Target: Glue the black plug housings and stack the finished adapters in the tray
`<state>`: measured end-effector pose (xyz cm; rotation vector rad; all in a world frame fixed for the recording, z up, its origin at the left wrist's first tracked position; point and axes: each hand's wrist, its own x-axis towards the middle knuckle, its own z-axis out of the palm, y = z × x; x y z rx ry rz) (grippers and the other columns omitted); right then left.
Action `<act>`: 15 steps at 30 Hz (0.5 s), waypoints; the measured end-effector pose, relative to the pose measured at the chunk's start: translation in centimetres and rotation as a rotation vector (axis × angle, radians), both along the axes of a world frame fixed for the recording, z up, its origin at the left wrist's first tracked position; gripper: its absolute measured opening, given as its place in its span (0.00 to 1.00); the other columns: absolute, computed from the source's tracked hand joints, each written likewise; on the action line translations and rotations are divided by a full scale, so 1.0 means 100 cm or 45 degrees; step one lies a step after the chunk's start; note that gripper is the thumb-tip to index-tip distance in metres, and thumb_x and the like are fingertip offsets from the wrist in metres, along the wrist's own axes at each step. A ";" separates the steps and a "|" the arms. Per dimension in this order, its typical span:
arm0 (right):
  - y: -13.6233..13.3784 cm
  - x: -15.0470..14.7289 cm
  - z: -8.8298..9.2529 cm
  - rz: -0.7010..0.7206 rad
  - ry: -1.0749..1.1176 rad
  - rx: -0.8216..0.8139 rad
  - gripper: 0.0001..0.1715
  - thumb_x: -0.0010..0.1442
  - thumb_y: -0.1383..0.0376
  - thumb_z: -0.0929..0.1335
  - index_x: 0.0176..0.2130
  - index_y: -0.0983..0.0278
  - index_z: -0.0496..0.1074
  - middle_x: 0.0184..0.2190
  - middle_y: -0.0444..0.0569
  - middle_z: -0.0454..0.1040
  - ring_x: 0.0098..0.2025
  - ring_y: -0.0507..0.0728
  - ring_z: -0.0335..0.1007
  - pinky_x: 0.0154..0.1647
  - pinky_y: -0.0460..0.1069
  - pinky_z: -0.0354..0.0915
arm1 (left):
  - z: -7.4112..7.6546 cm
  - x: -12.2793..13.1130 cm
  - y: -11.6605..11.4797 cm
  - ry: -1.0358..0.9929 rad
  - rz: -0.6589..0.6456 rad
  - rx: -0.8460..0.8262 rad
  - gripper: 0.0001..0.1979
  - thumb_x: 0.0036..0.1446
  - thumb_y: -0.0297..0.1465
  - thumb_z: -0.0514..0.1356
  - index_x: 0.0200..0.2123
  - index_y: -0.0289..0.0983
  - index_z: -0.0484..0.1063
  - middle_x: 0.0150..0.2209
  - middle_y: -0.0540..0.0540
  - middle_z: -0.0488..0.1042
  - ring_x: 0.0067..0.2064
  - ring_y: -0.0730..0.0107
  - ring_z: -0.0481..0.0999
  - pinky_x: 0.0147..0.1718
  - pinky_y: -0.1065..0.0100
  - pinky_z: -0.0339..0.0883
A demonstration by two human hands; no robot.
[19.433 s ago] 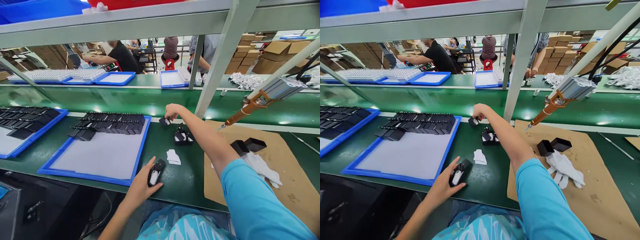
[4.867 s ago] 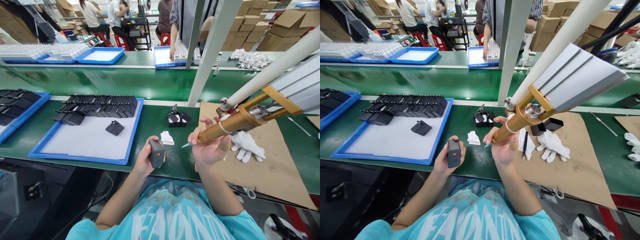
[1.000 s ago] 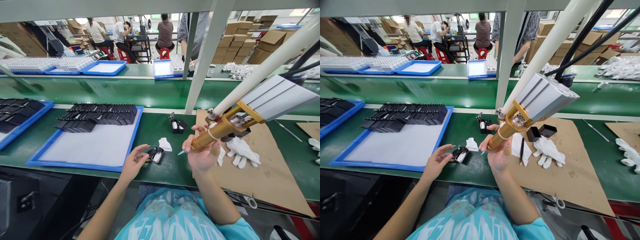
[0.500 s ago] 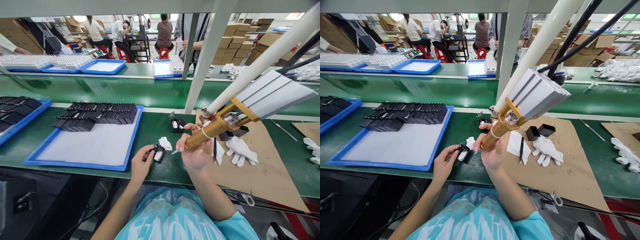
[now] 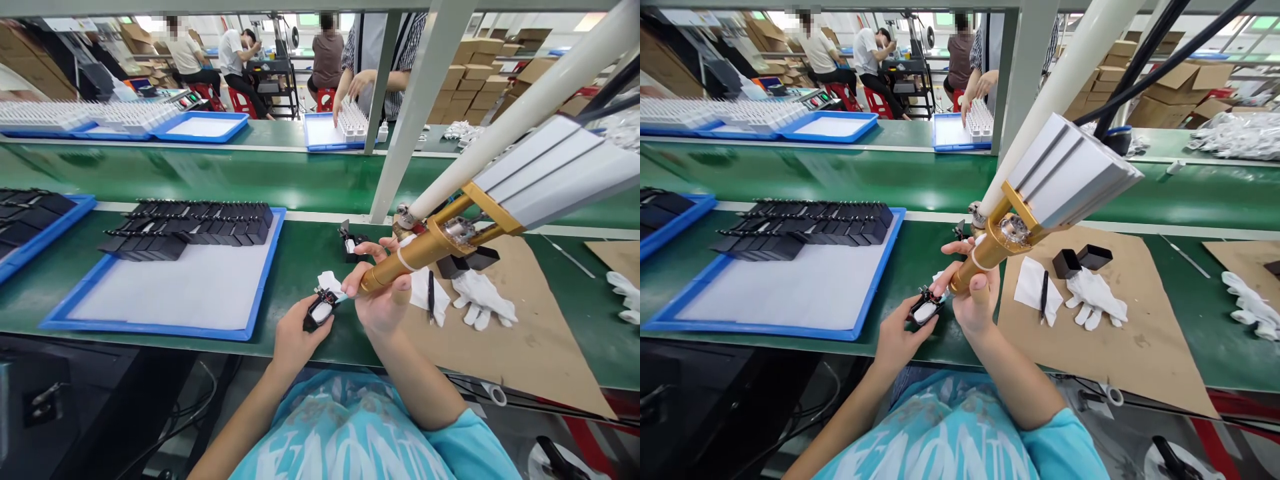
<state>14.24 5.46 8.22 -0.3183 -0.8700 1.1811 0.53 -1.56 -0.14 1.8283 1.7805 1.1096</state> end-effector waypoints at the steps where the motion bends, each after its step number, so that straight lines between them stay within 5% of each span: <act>1: 0.000 0.001 0.000 0.004 -0.001 0.009 0.26 0.56 0.44 0.68 0.46 0.57 0.66 0.38 0.44 0.75 0.16 0.46 0.68 0.15 0.45 0.69 | 0.004 0.001 0.000 -0.005 -0.005 0.019 0.17 0.55 0.39 0.63 0.48 0.42 0.71 0.38 0.47 0.80 0.31 0.66 0.78 0.28 0.67 0.72; 9: -0.001 0.004 0.000 0.057 0.043 0.057 0.18 0.59 0.48 0.68 0.39 0.58 0.68 0.40 0.43 0.75 0.18 0.46 0.71 0.17 0.45 0.70 | 0.015 0.004 -0.002 0.000 -0.066 0.108 0.15 0.54 0.34 0.63 0.46 0.39 0.73 0.38 0.46 0.80 0.34 0.68 0.78 0.27 0.71 0.70; 15: -0.004 0.001 0.005 -0.050 -0.036 -0.058 0.27 0.56 0.43 0.66 0.48 0.55 0.63 0.42 0.46 0.73 0.16 0.46 0.67 0.15 0.47 0.68 | 0.011 0.005 -0.001 -0.043 -0.042 0.061 0.15 0.53 0.33 0.64 0.45 0.38 0.72 0.35 0.49 0.79 0.29 0.72 0.75 0.26 0.73 0.69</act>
